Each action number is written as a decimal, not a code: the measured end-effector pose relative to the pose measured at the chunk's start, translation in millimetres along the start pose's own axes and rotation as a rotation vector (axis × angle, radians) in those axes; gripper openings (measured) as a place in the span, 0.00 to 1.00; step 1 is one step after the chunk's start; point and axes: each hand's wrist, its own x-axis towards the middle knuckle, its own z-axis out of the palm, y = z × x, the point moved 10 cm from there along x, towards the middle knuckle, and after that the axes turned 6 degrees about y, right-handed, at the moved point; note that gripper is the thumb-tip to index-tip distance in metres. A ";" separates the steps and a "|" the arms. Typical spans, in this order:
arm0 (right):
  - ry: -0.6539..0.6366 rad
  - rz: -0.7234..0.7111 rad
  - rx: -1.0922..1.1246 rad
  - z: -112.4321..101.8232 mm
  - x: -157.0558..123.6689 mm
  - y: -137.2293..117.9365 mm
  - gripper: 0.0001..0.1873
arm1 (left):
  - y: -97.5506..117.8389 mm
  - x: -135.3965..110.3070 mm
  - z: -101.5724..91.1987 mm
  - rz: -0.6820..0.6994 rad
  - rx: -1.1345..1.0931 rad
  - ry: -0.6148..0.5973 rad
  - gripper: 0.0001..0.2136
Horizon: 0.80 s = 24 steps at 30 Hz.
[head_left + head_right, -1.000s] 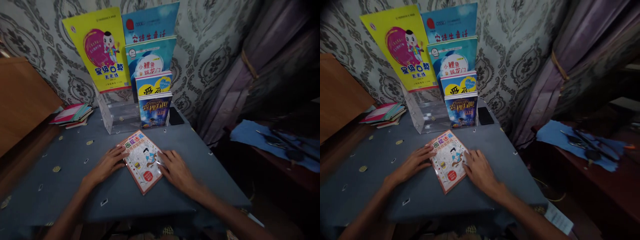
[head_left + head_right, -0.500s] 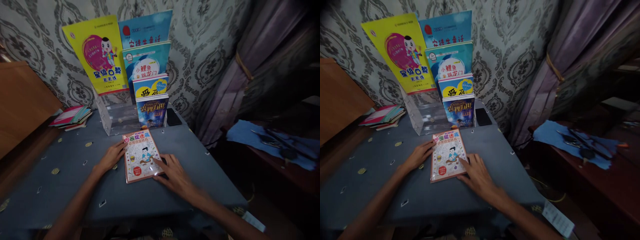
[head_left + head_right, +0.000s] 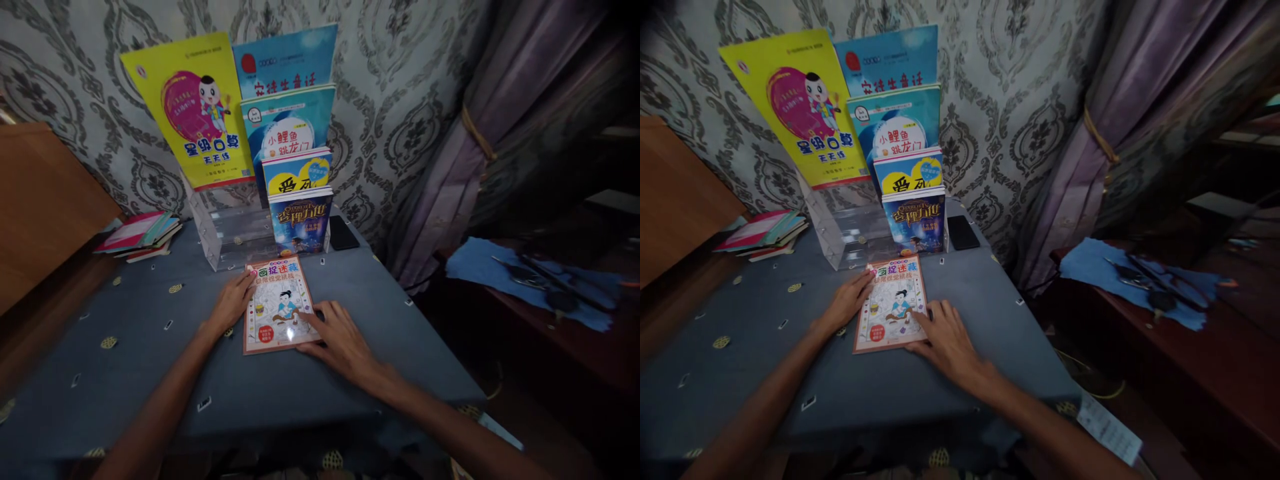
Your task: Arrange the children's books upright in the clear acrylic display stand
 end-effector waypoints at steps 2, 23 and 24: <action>-0.003 -0.005 -0.010 -0.2 0.5 -0.9 0.29 | 0.5 1.0 -0.2 0.002 -0.001 0.007 0.21; -0.198 -0.142 0.004 48.6 108.5 -5.4 0.28 | -1.1 1.2 0.0 0.038 -0.071 0.080 0.20; -0.182 -0.123 -0.002 47.8 113.0 2.5 0.27 | -1.0 1.2 0.0 0.036 -0.068 0.075 0.20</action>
